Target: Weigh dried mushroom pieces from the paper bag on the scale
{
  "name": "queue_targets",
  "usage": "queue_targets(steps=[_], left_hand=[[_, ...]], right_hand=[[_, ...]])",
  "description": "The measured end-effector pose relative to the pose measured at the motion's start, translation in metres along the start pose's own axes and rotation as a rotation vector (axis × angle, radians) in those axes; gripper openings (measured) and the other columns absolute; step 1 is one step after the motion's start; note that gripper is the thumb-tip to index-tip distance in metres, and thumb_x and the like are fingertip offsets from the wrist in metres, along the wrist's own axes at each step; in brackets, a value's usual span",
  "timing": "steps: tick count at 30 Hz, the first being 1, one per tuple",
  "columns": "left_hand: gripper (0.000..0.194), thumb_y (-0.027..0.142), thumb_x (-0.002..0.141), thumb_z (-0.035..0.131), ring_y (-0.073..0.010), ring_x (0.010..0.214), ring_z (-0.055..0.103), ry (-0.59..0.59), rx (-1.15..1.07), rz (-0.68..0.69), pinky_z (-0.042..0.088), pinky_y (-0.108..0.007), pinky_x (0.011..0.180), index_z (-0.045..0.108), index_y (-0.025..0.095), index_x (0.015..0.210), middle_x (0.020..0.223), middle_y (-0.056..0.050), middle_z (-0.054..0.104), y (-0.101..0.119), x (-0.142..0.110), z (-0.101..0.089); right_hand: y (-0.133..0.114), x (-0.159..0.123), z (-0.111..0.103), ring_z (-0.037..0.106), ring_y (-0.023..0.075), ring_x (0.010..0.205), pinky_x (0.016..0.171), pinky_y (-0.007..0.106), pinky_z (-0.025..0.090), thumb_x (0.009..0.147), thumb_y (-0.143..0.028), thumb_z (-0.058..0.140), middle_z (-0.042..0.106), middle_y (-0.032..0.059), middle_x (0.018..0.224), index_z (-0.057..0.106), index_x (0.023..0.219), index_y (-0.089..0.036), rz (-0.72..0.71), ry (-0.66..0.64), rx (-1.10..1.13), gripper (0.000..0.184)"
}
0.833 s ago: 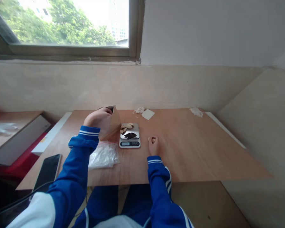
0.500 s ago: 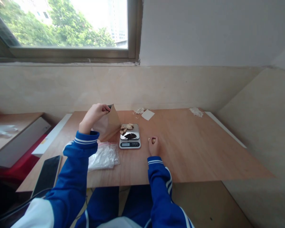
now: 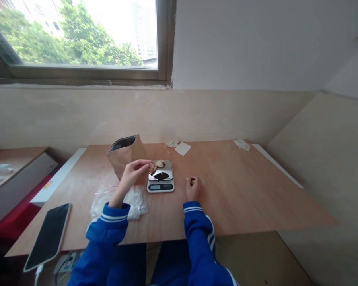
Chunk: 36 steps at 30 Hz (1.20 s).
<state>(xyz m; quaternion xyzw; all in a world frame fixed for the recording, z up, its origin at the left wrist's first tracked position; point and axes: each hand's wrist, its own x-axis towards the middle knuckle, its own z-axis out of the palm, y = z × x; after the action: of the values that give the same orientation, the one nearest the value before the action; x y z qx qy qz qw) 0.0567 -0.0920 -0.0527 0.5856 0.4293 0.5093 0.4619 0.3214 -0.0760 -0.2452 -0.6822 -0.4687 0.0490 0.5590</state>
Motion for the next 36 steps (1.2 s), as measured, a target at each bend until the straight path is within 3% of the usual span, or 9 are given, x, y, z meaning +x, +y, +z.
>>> queue_targets(steps=[5,8,11,14,20,24,29,33,36], left_hand=[[0.032,0.038,0.073,0.071,-0.0241,0.091,0.067,0.006,-0.106,-0.154,0.050,-0.031,0.080,0.075,0.013,0.094,0.099,-0.011,0.074,-0.041,-0.025,0.010],[0.033,0.038,0.072,0.072,-0.0234,0.087,0.067,0.029,-0.125,-0.188,0.049,-0.030,0.076,0.075,0.013,0.094,0.095,-0.010,0.074,-0.049,-0.032,0.012],[0.035,0.038,0.070,0.074,-0.0219,0.083,0.066,0.059,-0.152,-0.211,0.048,-0.029,0.074,0.075,0.012,0.094,0.091,-0.010,0.074,-0.051,-0.034,0.012],[0.035,0.039,0.068,0.075,-0.0201,0.080,0.065,0.098,-0.188,-0.221,0.048,-0.028,0.074,0.074,0.012,0.091,0.088,-0.009,0.073,-0.051,-0.035,0.013],[0.034,0.041,0.065,0.076,-0.0171,0.073,0.061,0.162,-0.221,-0.235,0.046,-0.026,0.069,0.071,0.010,0.081,0.078,-0.008,0.069,-0.057,-0.039,0.011],[0.035,0.040,0.065,0.077,-0.0167,0.073,0.061,0.184,-0.223,-0.271,0.045,-0.026,0.068,0.071,0.010,0.082,0.080,-0.008,0.069,-0.063,-0.042,0.011],[0.033,0.039,0.067,0.076,-0.0150,0.072,0.060,0.153,-0.311,-0.287,0.044,-0.025,0.067,0.070,0.012,0.086,0.081,-0.007,0.069,-0.073,-0.045,0.023],[0.031,0.035,0.063,0.080,-0.0140,0.075,0.061,0.118,-0.496,-0.395,0.045,-0.024,0.071,0.068,0.013,0.082,0.082,-0.005,0.068,-0.079,-0.045,0.033],[0.031,0.033,0.060,0.082,-0.0143,0.075,0.061,0.113,-0.538,-0.419,0.046,-0.025,0.072,0.067,0.013,0.079,0.080,-0.005,0.068,-0.082,-0.047,0.032]], right_hand=[[0.004,0.000,0.000,0.054,0.0242,0.085,0.080,0.040,0.045,0.082,-0.038,0.048,0.058,0.0118,0.088,0.055,0.089,-0.018,-0.031,0.029,-0.026,0.022],[0.002,-0.001,0.000,0.052,0.0281,0.098,0.089,0.045,0.042,0.081,-0.033,0.048,0.056,0.0161,0.102,0.056,0.101,-0.015,-0.070,0.065,-0.086,0.028],[-0.002,-0.003,0.000,0.043,0.0331,0.120,0.100,0.052,0.033,0.079,-0.027,0.048,0.046,0.0215,0.124,0.053,0.113,-0.012,-0.131,0.078,-0.153,0.038],[-0.005,-0.005,0.001,0.035,0.0345,0.129,0.104,0.055,0.028,0.079,-0.024,0.047,0.037,0.0231,0.136,0.051,0.117,-0.012,-0.156,0.056,-0.177,0.040],[-0.013,-0.004,-0.002,0.033,0.0349,0.131,0.103,0.057,0.028,0.081,-0.024,0.047,0.036,0.0228,0.138,0.054,0.113,-0.013,-0.168,0.085,-0.159,0.034],[-0.030,-0.006,-0.010,0.044,0.0322,0.122,0.101,0.054,0.030,0.087,-0.026,0.045,0.049,0.0184,0.127,0.060,0.100,-0.016,-0.174,0.121,-0.103,0.023],[-0.065,-0.039,-0.015,0.056,0.0249,0.101,0.097,0.047,0.038,0.092,-0.031,0.045,0.063,0.0095,0.101,0.061,0.097,-0.019,-0.245,-0.126,0.119,0.021],[-0.095,-0.083,-0.009,0.056,0.0233,0.106,0.094,0.043,0.044,0.092,-0.034,0.047,0.062,0.0087,0.109,0.057,0.111,-0.022,-0.194,-0.373,0.330,0.025],[-0.110,-0.103,-0.002,0.059,0.0225,0.102,0.091,0.041,0.048,0.089,-0.036,0.054,0.062,0.0088,0.109,0.055,0.114,-0.021,-0.089,-0.429,0.427,0.029]])
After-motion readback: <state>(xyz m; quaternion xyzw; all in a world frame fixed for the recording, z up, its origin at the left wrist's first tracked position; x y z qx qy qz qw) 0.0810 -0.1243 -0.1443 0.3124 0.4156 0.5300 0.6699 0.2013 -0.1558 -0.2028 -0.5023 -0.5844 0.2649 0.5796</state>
